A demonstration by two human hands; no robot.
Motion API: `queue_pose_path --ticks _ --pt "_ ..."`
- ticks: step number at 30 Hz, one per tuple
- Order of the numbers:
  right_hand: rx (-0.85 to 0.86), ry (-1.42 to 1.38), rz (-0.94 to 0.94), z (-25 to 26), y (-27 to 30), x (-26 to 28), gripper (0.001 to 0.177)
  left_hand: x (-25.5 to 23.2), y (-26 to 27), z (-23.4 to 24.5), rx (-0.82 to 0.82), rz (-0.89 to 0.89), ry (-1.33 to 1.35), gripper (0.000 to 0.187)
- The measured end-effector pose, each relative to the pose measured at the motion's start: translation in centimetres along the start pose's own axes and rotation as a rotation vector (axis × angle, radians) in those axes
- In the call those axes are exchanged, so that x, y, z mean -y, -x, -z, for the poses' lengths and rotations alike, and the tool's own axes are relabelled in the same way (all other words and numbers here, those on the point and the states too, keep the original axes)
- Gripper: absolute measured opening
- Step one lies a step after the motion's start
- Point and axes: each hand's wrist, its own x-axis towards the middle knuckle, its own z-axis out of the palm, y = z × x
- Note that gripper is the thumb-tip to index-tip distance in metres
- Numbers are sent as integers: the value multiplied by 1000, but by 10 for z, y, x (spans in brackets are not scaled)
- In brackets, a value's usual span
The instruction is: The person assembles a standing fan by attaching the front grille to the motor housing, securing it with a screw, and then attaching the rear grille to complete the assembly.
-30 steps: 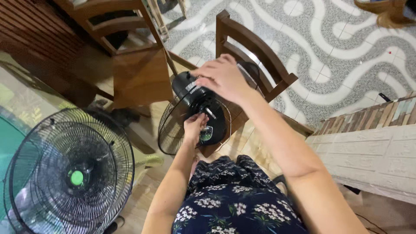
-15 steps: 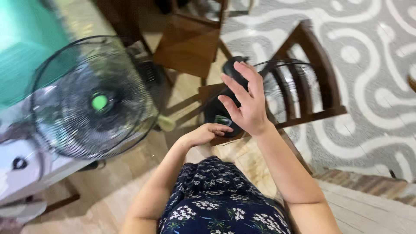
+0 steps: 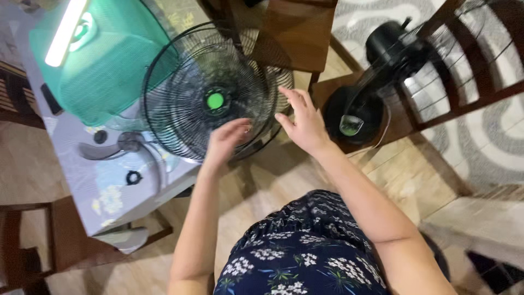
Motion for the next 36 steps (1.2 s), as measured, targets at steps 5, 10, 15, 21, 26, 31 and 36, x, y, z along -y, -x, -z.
queue_pose_path --ticks 5,10,15,21,26,31,36 --pt "-144 -556 -536 -119 5 -66 89 47 26 114 -438 -256 -256 28" --pt "-13 -1129 -974 -162 10 -91 57 62 65 130 -653 -317 -710 52" --pt "149 -1441 -882 -194 -6 -124 30 28 80 110 -668 -257 -859 58" --pt "-79 -1314 -1315 -189 -32 -101 15 5 6 94 -384 -345 -805 53" --pt "23 -1363 -1325 -183 -32 -93 19 31 -98 67 -252 -344 -831 70" --pt "81 -1330 -1333 -188 -24 -121 37 62 -165 41 -225 -284 -933 84" --pt "174 -1325 -1310 -179 -25 -122 50 59 -192 37 -196 -131 -925 104"
